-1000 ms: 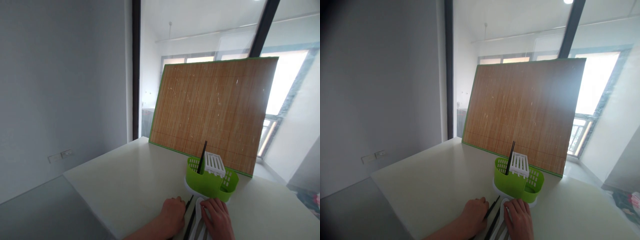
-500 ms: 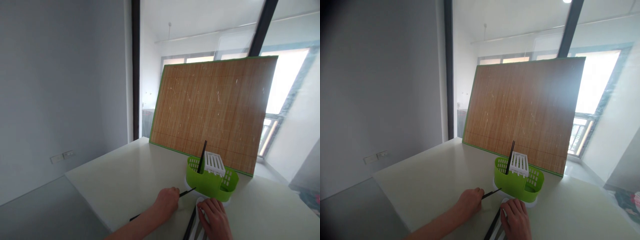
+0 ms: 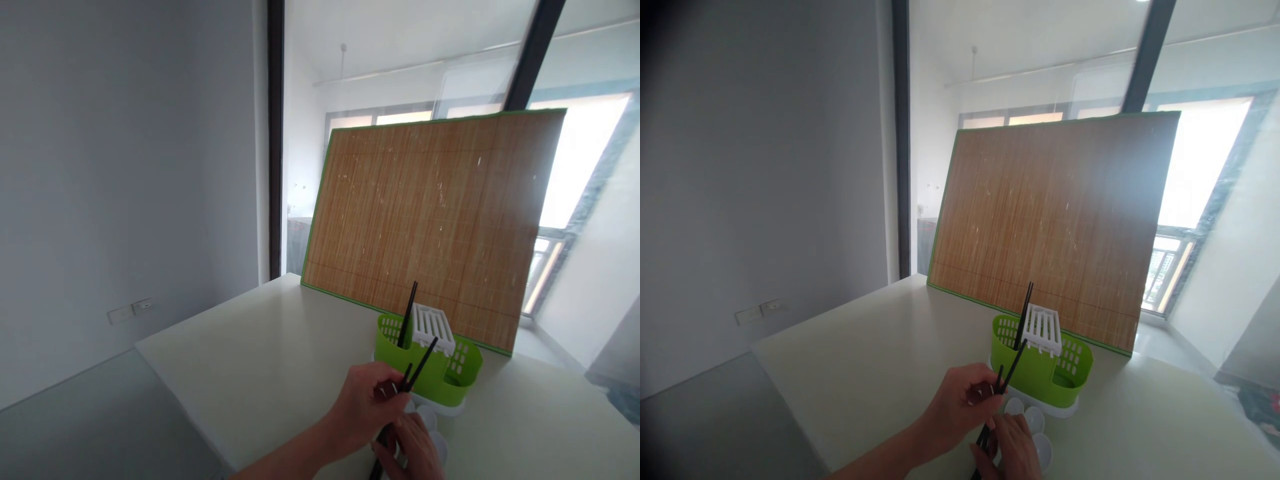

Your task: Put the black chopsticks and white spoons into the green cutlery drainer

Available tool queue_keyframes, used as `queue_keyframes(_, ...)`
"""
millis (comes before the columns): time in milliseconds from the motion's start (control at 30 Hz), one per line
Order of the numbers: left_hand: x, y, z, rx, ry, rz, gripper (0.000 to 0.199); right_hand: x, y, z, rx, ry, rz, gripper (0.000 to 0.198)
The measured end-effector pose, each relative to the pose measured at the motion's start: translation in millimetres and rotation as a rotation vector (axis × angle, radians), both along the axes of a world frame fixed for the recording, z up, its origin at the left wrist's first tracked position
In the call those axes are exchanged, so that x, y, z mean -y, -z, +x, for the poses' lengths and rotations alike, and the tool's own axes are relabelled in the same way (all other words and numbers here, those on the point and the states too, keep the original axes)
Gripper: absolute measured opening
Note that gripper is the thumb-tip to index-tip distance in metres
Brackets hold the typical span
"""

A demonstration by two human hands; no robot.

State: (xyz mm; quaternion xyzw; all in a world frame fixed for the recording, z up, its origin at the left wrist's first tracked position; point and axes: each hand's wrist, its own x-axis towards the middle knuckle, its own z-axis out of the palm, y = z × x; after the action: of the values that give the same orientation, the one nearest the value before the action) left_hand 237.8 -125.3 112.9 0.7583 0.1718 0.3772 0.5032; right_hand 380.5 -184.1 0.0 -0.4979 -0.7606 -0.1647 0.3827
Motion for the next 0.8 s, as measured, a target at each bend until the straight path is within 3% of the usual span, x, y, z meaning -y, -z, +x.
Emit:
queue_keyframes(133, 0.7, 3.9, 0.9, 0.016, 0.064, -0.095, 0.017, -0.9, 10.7, 5.4, -0.005, 0.045, -0.062, 0.002)
queue_keyframes(233, -2.8, 9.3, 0.3, -0.018, 0.091, -0.101, 0.019, -2.7, 18.4, 8.3, 0.017, 0.052, -0.118, 0.005)
queue_keyframes(400, -14.0, 27.9, -1.7, -0.077, 0.075, -0.096, 0.020, -5.7, 24.9, 8.2, 0.109, 0.063, -0.174, 0.007)
queue_keyframes(467, -21.1, 24.5, -3.0, -0.046, 0.037, -0.073, 0.020, -4.7, 22.0, 7.5, 0.117, 0.090, -0.206, 0.008)
queue_keyframes(533, -30.6, 7.8, -4.0, 0.032, -0.015, -0.053, 0.022, -2.8, 16.6, 7.2, 0.089, 0.107, -0.230, 0.012)
queue_keyframes(667, -56.3, -50.0, 2.4, 0.206, -0.154, 0.057, 0.028, 0.6, 6.5, 8.7, 0.028, 0.084, -0.239, 0.023)
queue_keyframes(733, -71.5, -73.1, 14.0, 0.247, -0.222, 0.164, 0.030, 1.1, 4.3, 9.9, 0.032, 0.082, -0.238, 0.016)
queue_keyframes(800, -87.9, -82.8, 32.0, 0.242, -0.262, 0.249, 0.030, 0.8, 3.8, 10.9, 0.047, 0.088, -0.235, 0.011)
